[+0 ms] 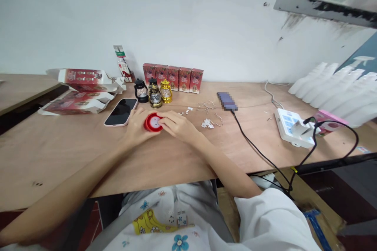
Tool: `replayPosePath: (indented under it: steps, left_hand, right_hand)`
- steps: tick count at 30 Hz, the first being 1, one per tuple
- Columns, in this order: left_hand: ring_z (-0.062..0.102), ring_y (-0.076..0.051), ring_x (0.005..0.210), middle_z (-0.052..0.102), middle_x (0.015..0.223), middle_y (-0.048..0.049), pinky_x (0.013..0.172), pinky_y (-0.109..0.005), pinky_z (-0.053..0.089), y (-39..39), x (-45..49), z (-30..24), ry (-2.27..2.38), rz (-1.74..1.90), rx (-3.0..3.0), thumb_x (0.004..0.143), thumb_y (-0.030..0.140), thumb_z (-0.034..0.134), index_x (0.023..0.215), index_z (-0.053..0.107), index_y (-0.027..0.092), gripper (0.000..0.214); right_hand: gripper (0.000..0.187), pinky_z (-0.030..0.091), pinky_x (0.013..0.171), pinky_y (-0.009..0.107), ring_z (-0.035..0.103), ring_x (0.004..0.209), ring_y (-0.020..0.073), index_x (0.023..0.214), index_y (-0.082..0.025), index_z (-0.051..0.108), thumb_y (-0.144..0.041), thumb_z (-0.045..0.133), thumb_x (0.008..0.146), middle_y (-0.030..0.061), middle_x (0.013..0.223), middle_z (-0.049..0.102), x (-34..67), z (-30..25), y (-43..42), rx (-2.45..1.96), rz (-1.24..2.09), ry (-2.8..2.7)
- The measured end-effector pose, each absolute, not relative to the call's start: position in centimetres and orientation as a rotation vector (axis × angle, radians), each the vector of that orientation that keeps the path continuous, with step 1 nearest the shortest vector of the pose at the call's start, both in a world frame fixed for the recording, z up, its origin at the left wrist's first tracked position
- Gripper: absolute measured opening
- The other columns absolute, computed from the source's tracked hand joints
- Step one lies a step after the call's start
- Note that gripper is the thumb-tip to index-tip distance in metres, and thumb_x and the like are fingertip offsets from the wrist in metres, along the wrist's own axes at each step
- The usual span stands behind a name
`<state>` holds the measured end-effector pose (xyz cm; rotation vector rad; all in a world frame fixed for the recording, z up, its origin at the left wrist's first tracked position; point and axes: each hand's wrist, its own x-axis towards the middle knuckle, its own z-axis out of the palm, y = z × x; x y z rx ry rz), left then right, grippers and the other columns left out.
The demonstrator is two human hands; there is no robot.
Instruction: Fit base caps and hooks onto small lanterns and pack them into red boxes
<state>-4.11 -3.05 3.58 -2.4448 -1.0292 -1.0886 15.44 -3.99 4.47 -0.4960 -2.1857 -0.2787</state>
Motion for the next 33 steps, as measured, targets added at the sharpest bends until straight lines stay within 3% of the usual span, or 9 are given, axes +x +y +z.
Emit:
replayPosePath:
  steps: [16,33]
  left_hand:
    - [0.057,-0.021,0.078,0.068,0.089,-0.0059,0.067,-0.034,0.031,-3.28,-4.24,3.56,-0.84,-1.118,-2.328,0.079,0.035,0.062,0.105,0.053,0.016,0.033]
    - [0.058,-0.022,0.081,0.067,0.083,-0.0041,0.07,-0.036,0.035,-3.0,-4.23,3.05,-0.901,-1.17,-2.342,0.081,0.041,0.061,0.103,0.056,0.02,0.031]
  right_hand:
    - [0.015,0.056,0.083,0.035,0.064,0.099,0.0183,0.092,-0.013,0.063,-0.015,0.048,0.092,0.0133,0.105,0.068,15.29,4.53,-4.27,-0.409,-0.307,-2.139]
    - [0.014,0.056,0.082,0.033,0.064,0.095,0.0179,0.088,-0.015,0.06,-0.012,0.047,0.091,0.0116,0.102,0.067,15.21,4.47,-4.42,-0.447,-0.367,-2.146]
